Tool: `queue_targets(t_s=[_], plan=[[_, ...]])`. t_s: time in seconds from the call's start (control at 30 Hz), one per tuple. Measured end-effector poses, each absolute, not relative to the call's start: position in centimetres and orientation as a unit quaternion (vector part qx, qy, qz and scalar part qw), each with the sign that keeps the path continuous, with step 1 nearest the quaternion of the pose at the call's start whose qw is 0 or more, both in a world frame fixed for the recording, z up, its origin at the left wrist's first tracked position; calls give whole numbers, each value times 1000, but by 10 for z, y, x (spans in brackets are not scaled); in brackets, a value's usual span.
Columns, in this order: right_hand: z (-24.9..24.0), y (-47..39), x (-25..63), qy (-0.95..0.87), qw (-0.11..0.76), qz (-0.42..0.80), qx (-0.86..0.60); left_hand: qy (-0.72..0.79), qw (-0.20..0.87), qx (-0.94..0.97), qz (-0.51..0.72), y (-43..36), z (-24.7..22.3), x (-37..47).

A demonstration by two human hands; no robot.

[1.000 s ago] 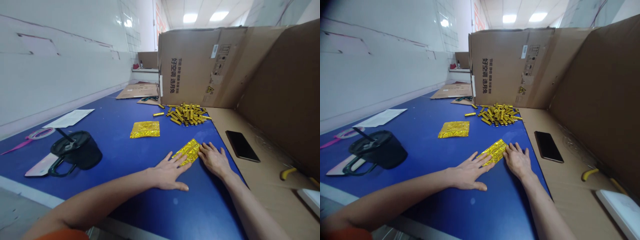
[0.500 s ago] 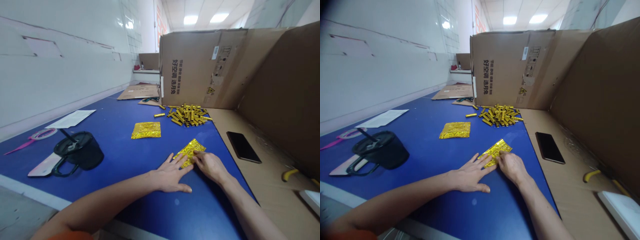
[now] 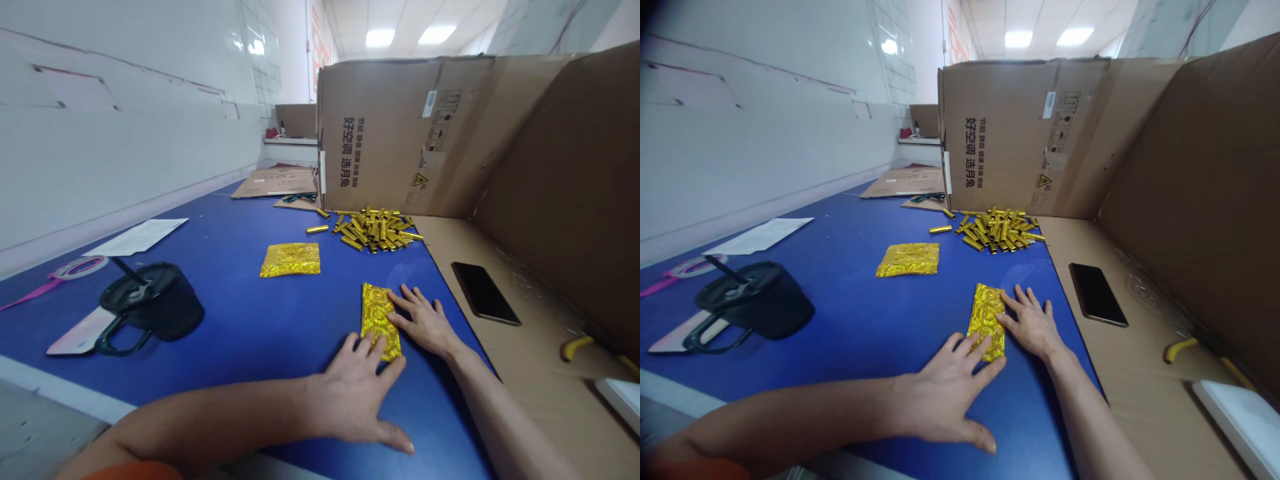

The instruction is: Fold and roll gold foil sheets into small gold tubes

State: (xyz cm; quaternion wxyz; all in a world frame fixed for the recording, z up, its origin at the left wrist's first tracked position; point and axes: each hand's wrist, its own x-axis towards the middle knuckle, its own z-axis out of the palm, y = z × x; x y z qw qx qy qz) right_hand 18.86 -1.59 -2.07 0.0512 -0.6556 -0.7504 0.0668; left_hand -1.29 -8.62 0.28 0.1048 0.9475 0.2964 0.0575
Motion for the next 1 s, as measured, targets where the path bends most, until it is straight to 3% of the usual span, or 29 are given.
queue_targets(t_s=[0.23, 0.47, 1.0], plan=[[-23, -15, 191, -746, 62, 84, -658, 305, 120, 942, 70, -50, 18, 3], [-24, -15, 190, -744, 74, 88, -659, 236, 9, 968, 87, 14, -3, 7], [-26, -9, 204, -686, 74, 57, -722, 420, -118, 895, 89, 2, -8, -17]])
